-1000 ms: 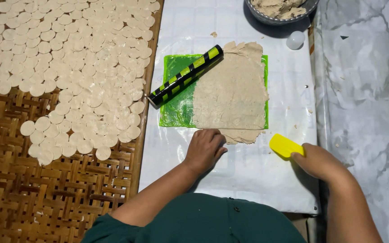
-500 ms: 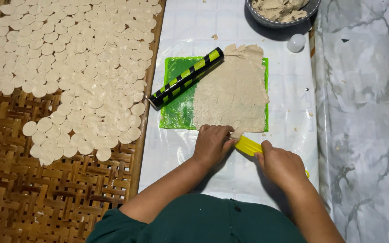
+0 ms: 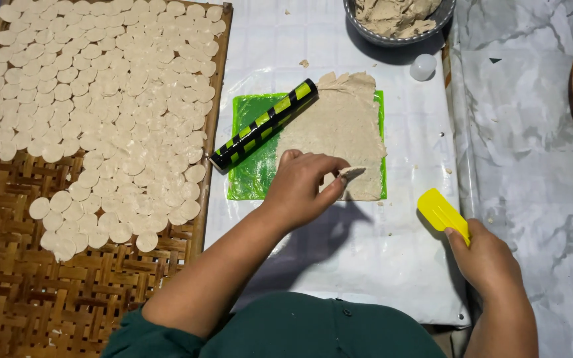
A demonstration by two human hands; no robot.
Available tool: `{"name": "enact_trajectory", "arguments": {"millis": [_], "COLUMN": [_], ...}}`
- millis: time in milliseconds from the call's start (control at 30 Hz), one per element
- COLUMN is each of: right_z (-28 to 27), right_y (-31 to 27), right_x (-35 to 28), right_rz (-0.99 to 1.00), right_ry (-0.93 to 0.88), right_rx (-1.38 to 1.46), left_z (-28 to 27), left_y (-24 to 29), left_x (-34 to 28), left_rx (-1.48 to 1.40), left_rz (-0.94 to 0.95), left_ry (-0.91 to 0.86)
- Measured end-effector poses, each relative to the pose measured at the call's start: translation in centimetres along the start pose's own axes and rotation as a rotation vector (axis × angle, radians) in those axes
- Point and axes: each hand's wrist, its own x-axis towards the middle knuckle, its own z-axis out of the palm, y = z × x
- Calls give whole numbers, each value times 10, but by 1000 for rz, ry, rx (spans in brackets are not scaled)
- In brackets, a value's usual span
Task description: Flattening dough using a rolling pin and scraping edges with a spatula on a preparation table.
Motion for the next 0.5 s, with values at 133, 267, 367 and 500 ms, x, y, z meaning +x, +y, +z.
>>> {"name": "enact_trajectory", "arguments": {"millis": [133, 267, 367, 500], "right_z": [10, 16, 21, 26], "right_y": [16, 22, 29, 38], "right_x": [5, 6, 8, 12], "right_rz": [11, 63, 69, 67], "right_ry": [43, 32, 40, 74], "right_rx": [-29, 4, 22, 41], "left_z": [26, 84, 109, 106], "left_y": [-14, -56, -68, -53], "left_x": [46, 91, 112, 109], "left_rx": [-81, -110, -58, 125], "left_rz": [4, -67, -60, -29], "left_ry": [-122, -203, -142, -176]}}
